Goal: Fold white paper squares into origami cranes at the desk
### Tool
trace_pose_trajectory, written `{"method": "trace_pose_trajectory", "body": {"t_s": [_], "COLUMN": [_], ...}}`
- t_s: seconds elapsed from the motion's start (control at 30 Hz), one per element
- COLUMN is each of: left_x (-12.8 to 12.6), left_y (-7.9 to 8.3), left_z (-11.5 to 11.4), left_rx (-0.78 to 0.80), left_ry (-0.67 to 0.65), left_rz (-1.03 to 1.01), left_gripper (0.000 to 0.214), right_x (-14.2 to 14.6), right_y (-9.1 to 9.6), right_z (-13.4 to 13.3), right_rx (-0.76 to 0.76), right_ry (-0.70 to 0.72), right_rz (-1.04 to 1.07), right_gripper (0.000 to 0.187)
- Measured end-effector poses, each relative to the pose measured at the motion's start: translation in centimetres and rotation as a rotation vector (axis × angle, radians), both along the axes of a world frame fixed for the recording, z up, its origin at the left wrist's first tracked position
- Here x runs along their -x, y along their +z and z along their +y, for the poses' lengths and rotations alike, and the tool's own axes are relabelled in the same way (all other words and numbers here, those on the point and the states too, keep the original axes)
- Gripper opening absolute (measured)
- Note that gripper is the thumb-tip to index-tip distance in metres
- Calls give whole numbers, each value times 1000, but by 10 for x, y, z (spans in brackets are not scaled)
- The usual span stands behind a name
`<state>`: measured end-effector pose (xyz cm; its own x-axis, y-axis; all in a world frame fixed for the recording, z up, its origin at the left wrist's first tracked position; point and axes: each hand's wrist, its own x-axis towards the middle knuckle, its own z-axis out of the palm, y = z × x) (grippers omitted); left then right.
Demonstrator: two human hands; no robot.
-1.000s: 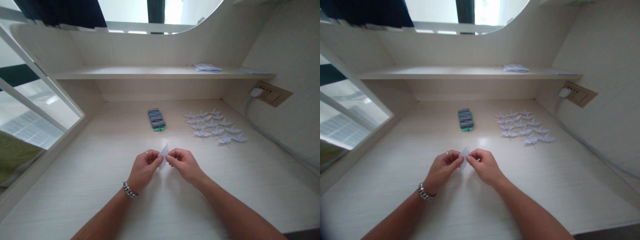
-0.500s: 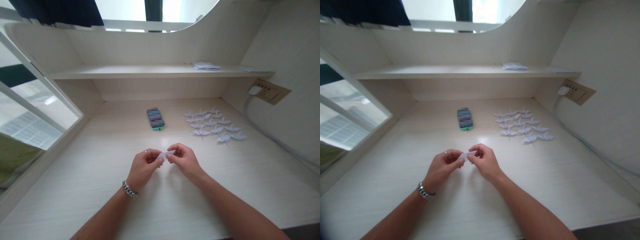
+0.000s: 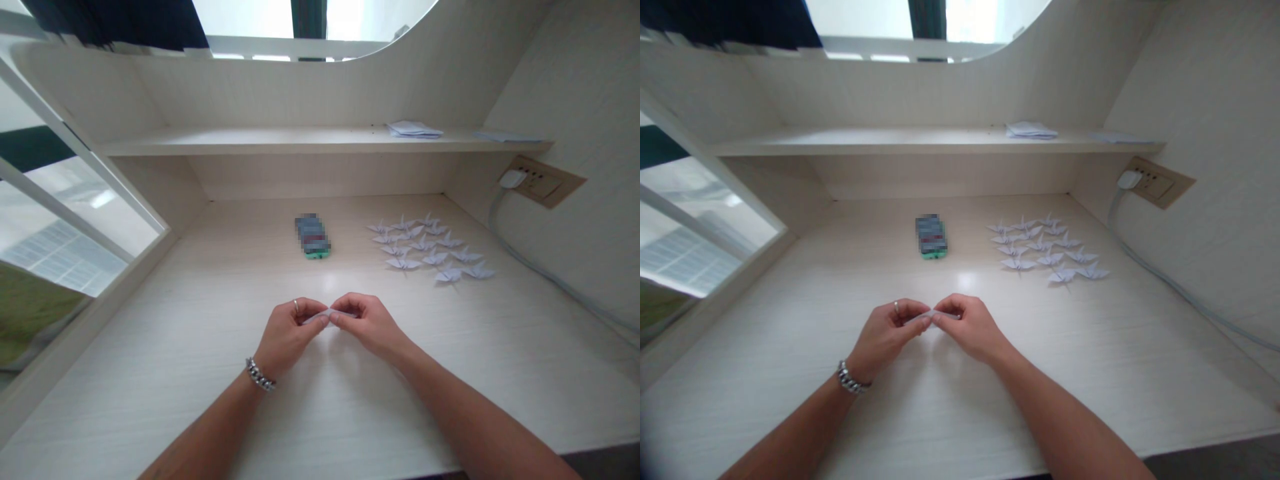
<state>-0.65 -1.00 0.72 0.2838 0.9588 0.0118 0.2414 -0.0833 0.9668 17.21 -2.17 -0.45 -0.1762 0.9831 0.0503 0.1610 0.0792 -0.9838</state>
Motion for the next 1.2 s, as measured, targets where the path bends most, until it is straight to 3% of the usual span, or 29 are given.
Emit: {"method": "trace_pose_trajectory", "body": {"t_s": [0.27,0.63,0.97,1.2], "left_x": [-2,-2,0,1], "left_y": [5,9,4,0], "left_z": [-2,-5,-6,-4], "left_rx": [75,96,-42,-18], "left_ry": [-29,-11,-7,1], "left_rz": [-50,-123,10,-77], "left_gripper": [13,3,6,11], "right_x": [-2,2,-4,-2], "right_y": [5,10,12,10], "right_z": [-2,-3,-2,-3], "right_rx": [35,166,138,44], "right_ry": [16,-1,61,48], "right_rz": [12,275,180,44], "right_gripper": [8,5,14,10]}}
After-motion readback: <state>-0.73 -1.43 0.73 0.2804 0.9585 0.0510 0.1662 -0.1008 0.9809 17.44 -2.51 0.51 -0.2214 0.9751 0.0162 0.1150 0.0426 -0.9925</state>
